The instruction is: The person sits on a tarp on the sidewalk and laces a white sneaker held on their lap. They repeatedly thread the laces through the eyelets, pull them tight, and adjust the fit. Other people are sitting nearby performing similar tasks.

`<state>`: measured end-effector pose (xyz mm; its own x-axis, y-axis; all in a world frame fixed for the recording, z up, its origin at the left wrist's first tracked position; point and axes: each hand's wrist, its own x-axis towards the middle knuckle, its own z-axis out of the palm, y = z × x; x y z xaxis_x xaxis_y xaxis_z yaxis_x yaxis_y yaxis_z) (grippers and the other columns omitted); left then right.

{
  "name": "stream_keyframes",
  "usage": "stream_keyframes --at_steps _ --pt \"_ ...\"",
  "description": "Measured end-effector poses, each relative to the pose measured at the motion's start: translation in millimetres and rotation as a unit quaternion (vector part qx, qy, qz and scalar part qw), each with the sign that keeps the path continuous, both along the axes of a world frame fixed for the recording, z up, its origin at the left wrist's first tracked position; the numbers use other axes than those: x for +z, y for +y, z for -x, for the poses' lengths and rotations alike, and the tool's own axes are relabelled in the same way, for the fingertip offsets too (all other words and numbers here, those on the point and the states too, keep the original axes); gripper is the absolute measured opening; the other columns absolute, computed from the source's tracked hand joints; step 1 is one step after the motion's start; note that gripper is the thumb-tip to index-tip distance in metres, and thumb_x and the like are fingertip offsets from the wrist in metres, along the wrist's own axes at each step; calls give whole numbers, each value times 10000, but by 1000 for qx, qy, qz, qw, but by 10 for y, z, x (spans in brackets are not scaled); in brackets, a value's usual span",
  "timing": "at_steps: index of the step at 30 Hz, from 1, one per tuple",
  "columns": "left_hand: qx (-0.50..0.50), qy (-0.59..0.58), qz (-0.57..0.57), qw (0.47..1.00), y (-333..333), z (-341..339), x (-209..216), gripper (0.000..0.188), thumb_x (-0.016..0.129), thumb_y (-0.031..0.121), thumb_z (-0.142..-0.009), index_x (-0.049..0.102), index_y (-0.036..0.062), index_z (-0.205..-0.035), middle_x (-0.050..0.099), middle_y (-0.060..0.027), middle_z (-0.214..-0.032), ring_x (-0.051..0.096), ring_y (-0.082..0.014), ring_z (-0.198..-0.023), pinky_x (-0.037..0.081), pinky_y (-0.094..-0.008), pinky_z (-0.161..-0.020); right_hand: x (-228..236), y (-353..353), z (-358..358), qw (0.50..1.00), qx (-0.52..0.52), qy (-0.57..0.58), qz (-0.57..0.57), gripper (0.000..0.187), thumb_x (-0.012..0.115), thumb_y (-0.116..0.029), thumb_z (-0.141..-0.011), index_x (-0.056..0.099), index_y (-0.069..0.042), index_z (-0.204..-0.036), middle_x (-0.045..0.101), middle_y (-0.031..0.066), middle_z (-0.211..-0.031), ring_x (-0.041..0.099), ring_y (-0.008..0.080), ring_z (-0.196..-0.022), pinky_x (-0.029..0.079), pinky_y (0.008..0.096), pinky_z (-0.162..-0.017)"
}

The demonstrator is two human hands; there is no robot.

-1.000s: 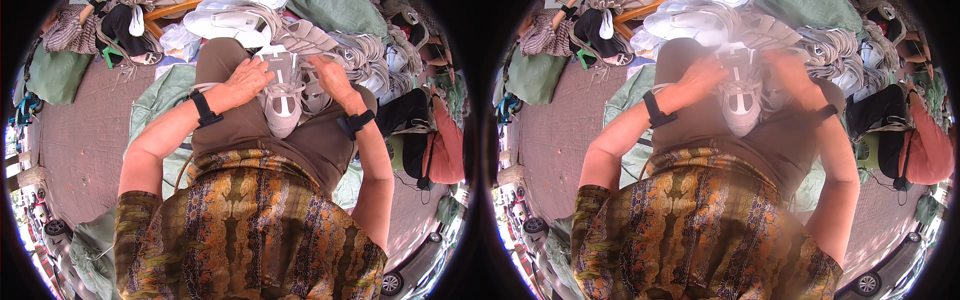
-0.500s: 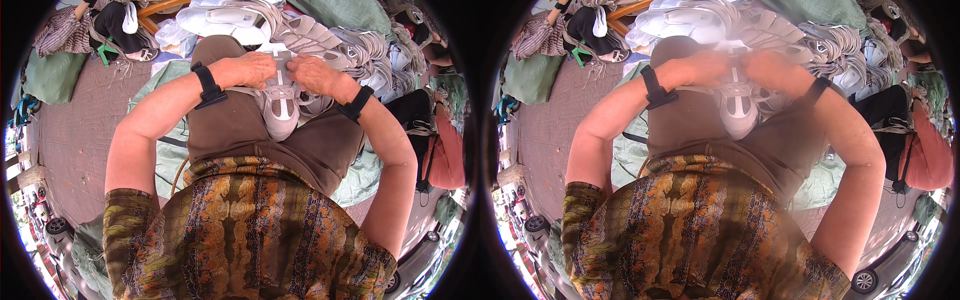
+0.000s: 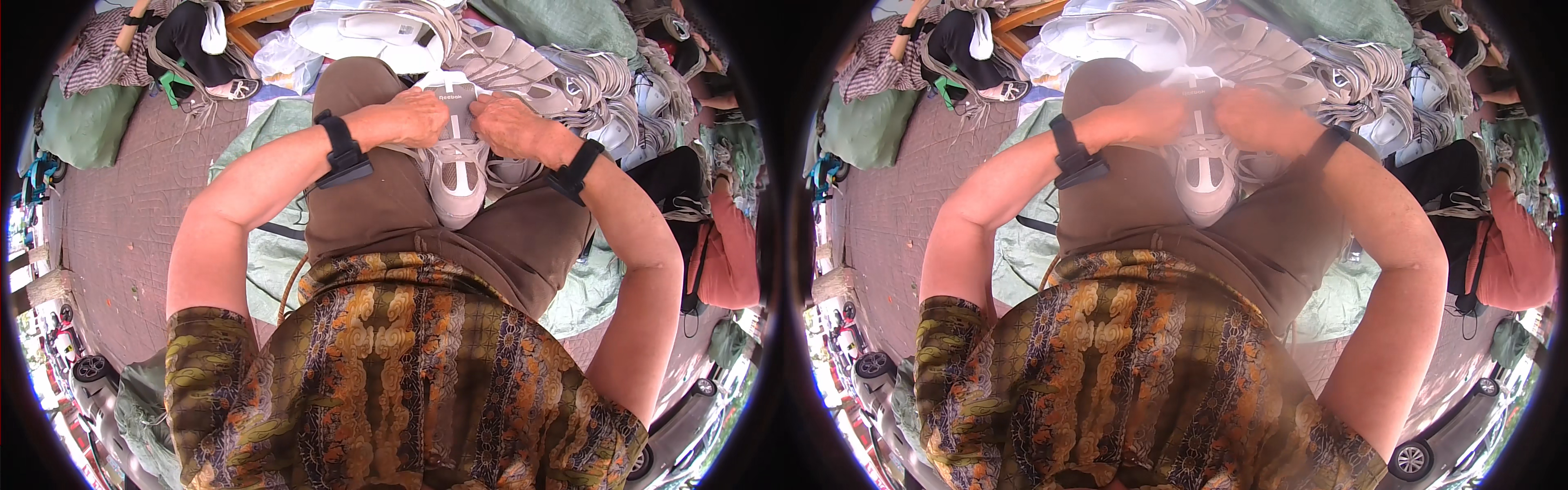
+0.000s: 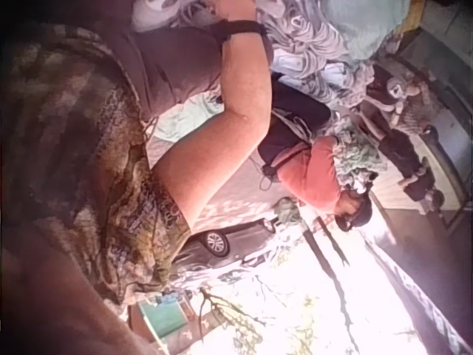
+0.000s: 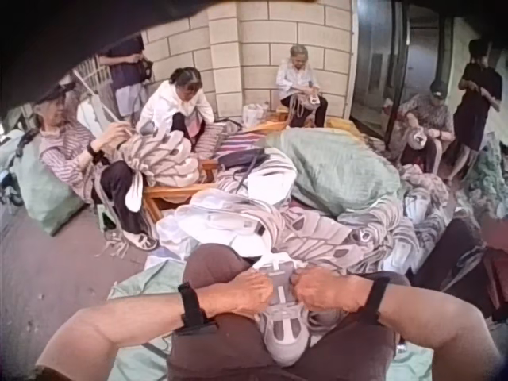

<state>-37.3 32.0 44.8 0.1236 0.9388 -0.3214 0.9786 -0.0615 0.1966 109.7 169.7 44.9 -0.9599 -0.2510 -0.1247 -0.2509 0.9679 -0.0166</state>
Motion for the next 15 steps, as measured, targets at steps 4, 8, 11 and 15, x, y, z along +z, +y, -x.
stream_keyframes --at_steps 4,8,11,15 --pt "84 -14 -18 996 67 -110 -41 188 554 39 -689 694 30 -813 670 -168 -862 625 -298 -930 421 -401 -807 -45 -156 149 984 -150 -92 2 125 577 -20 -664 663 -35 -754 591 139 -881 546 301 -969 401 438 -921" --pt "114 -30 -94 989 80 -50 -362 188 562 48 -681 698 38 -812 675 -156 -870 627 -294 -934 408 -405 -809 4 -230 239 969 -209 -128 12 140 564 -21 -678 668 -17 -771 616 168 -894 554 326 -976 367 461 -963" --pt "133 -12 -14 991 107 -117 -169 194 564 60 -684 694 37 -826 677 -147 -885 628 -285 -937 399 -404 -830 66 -284 225 963 -237 -125 30 137 561 -28 -698 664 -10 -787 621 176 -890 562 334 -965 357 467 -966" --pt "132 -35 -54 989 54 -100 -210 235 539 87 -734 658 46 -932 658 -156 -899 611 -313 -920 431 -428 -792 -76 -212 132 961 -246 -11 125 110 560 -84 -773 620 -23 -842 608 160 -822 572 325 -893 389 455 -892"
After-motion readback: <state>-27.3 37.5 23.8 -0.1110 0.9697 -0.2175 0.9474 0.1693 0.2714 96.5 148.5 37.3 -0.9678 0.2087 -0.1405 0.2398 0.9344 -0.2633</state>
